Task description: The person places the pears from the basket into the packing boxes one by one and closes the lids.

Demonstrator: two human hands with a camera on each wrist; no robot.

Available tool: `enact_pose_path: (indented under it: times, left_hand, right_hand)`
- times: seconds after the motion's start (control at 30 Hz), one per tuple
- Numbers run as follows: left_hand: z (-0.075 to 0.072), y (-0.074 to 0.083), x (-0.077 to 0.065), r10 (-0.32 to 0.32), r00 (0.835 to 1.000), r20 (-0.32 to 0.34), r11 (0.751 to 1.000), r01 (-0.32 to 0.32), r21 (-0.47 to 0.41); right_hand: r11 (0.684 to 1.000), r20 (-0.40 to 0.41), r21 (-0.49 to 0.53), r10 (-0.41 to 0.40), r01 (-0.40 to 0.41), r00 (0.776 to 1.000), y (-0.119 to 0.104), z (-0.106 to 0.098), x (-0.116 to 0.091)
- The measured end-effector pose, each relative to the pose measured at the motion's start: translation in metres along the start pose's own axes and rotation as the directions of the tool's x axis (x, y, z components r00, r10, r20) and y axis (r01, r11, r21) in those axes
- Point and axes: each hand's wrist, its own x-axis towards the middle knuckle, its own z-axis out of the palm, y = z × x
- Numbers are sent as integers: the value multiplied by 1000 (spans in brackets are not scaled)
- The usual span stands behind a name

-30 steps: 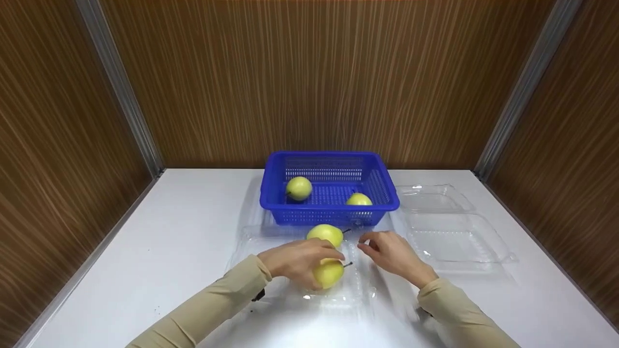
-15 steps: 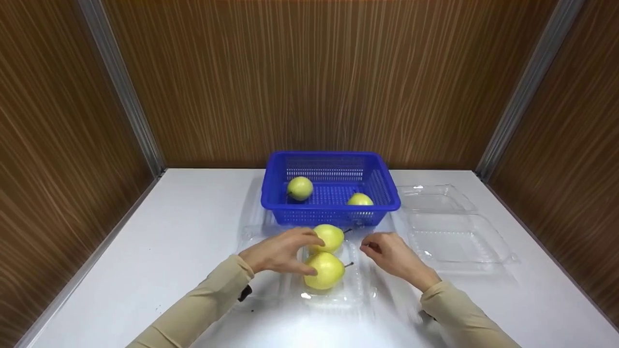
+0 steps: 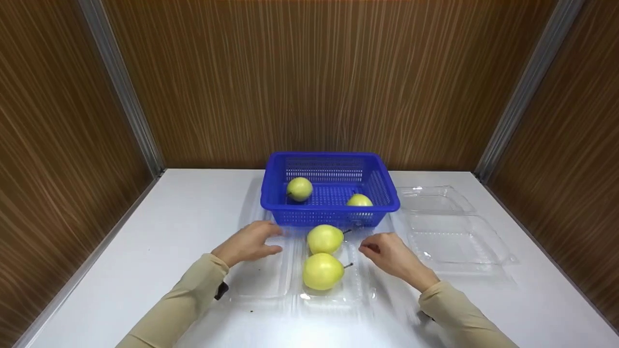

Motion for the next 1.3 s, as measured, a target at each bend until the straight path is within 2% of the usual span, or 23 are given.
enact_pose_path:
  times: [0.13, 0.2, 0.27, 0.4, 0.53, 0.7, 0.77, 0.9, 1.17, 1.3]
  left_hand:
    - [-3, -17, -7, -108, 994, 6, 994, 107, 26]
    - [-5, -24, -12, -191, 981, 23, 981, 190, 31]
    - [-8, -29, -16, -274, 960, 47, 961, 273, 39]
    - [-12, -35, -24, -417, 904, 94, 909, 413, 57]
    - [-11, -39, -28, -498, 858, 124, 866, 498, 41]
    - [-8, -43, -27, -531, 832, 161, 840, 542, -30]
    - [-8, -45, -26, -527, 833, 169, 841, 539, -38]
    - [-13, -45, -28, -531, 825, 196, 831, 551, -71]
    - [-32, -45, -36, -523, 827, 204, 804, 559, -205]
    - [-40, -46, -40, -510, 844, 165, 805, 537, -253]
  right_hand:
    - [1000, 11, 18, 11, -12, 1000, 0, 1, 0]
    - [1000, 20, 24, 19, -19, 1000, -1, 2, 1]
    - [999, 24, 28, 16, -17, 1000, -1, 2, 1]
    - [1000, 10, 30, 4, -4, 1000, -2, 3, 0]
    - [1000, 6, 28, 9, -10, 1000, -3, 3, 0]
    - [999, 12, 31, 16, -17, 1000, -4, 4, 0]
    - [1000, 6, 29, 12, -12, 1000, -4, 4, 1]
    - [999, 3, 31, 10, -10, 1000, -4, 4, 1]
    - [999, 17, 36, 28, -28, 999, -4, 3, 1]
    - [999, 30, 30, 18, -19, 999, -6, 2, 3]
